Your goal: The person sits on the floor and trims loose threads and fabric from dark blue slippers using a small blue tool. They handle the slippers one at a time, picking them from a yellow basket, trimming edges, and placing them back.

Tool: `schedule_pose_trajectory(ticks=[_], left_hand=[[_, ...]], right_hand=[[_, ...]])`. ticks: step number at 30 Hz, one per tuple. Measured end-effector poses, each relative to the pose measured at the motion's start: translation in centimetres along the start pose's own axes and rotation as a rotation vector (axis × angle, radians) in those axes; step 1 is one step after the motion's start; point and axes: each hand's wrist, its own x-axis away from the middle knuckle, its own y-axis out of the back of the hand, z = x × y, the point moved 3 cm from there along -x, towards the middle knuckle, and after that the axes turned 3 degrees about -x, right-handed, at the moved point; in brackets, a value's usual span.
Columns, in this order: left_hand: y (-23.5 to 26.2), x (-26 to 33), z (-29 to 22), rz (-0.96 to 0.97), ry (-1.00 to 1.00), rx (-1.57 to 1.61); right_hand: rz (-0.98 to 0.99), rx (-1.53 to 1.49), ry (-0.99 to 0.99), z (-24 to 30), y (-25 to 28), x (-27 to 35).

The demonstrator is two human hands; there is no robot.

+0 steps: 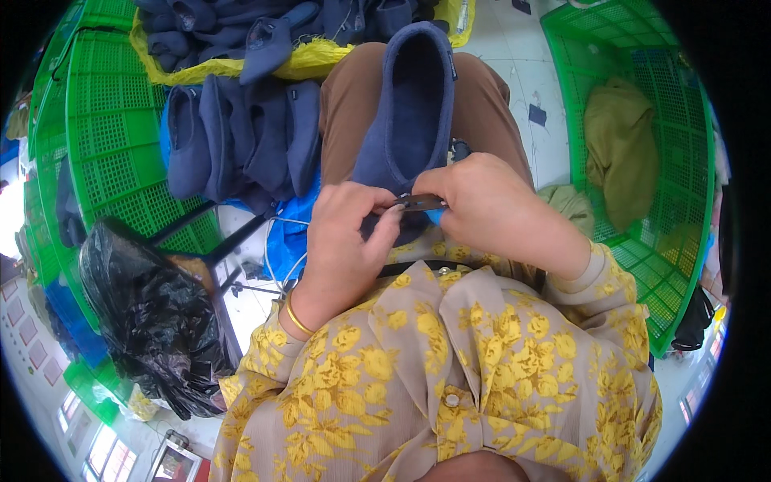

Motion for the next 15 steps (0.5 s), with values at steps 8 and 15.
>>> schedule_pose_trajectory(ticks=[8, 15], left_hand=[[-0.2, 0.5, 0.5, 0.06, 0.152, 0.022], [-0.6, 0.7, 1.1, 0.049, 0.064, 0.1]], right_hand=[[0.023, -0.021, -0.01, 0.2, -1.1, 0.0], [-0.069, -0.004, 0.039, -0.5, -3.1, 1.0]])
